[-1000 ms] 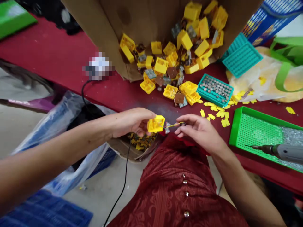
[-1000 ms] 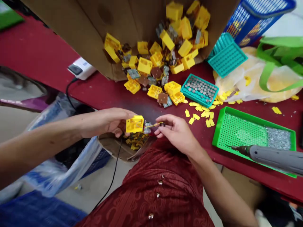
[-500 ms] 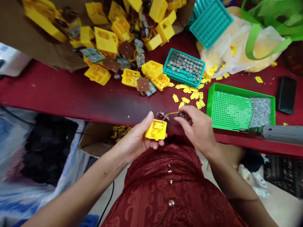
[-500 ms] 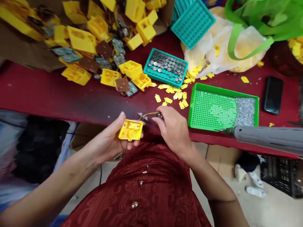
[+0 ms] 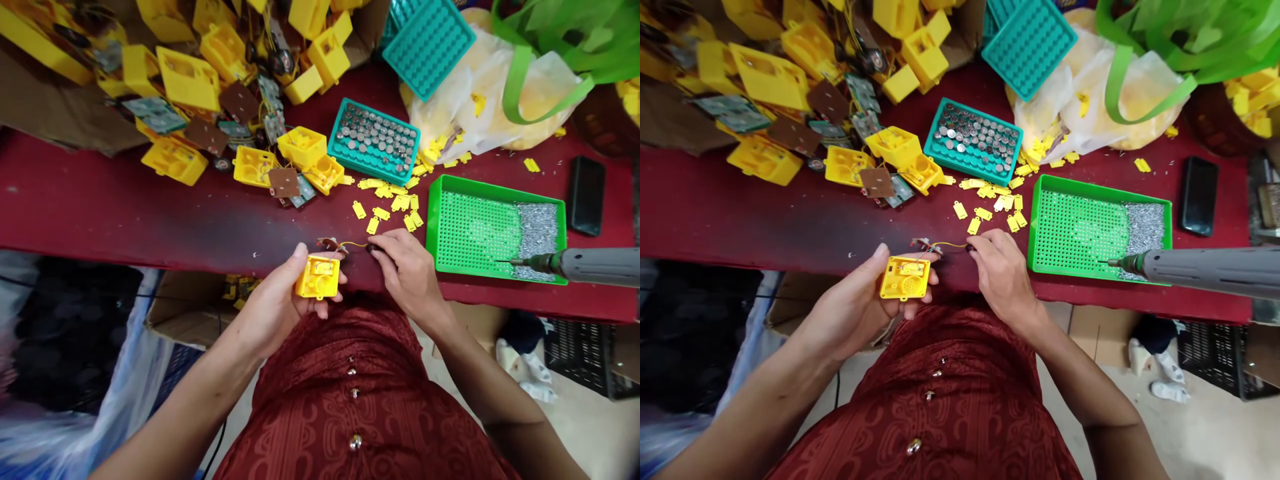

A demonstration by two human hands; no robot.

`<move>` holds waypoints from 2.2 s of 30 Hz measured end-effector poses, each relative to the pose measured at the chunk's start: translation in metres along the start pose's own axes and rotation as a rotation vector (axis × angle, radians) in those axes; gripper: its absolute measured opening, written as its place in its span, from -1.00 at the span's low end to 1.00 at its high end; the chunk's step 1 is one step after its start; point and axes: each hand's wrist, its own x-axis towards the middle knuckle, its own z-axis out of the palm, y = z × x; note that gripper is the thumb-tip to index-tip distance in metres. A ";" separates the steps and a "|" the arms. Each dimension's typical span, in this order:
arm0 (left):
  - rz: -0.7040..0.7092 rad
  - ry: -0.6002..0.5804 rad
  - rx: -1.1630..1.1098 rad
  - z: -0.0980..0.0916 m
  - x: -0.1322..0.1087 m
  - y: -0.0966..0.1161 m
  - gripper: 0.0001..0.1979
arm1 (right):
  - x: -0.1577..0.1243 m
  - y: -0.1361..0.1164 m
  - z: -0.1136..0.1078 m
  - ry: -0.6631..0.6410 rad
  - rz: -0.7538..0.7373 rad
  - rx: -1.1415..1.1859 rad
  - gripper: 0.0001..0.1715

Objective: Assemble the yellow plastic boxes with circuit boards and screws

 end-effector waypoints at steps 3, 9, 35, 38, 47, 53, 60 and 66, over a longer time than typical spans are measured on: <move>-0.047 0.019 -0.074 0.004 -0.001 0.007 -0.57 | 0.003 -0.004 0.000 0.064 -0.004 0.019 -0.76; 0.010 0.018 -0.080 0.010 0.006 0.013 -0.67 | -0.005 -0.004 0.006 0.177 -0.170 -0.138 -0.73; 0.058 -0.057 -0.188 -0.004 0.006 -0.002 -0.72 | 0.001 -0.004 -0.009 -0.120 -0.180 -0.114 -0.79; 0.049 -0.076 -0.267 -0.002 0.007 -0.008 -0.74 | 0.005 -0.018 -0.013 -0.041 0.036 0.163 -0.91; 0.178 -0.078 -0.200 0.004 0.009 -0.020 -0.71 | -0.002 -0.049 -0.008 -0.013 0.031 0.289 -0.91; 0.219 -0.043 -0.103 0.004 0.008 -0.021 -0.62 | -0.005 -0.044 -0.010 -0.057 -0.061 0.141 -0.89; 0.267 -0.009 -0.017 0.010 0.001 -0.025 -0.66 | -0.007 -0.053 -0.005 -0.010 -0.144 0.033 -0.84; 0.243 -0.033 0.005 0.015 0.003 -0.024 -0.55 | -0.010 -0.059 -0.013 -0.002 -0.152 -0.017 -0.78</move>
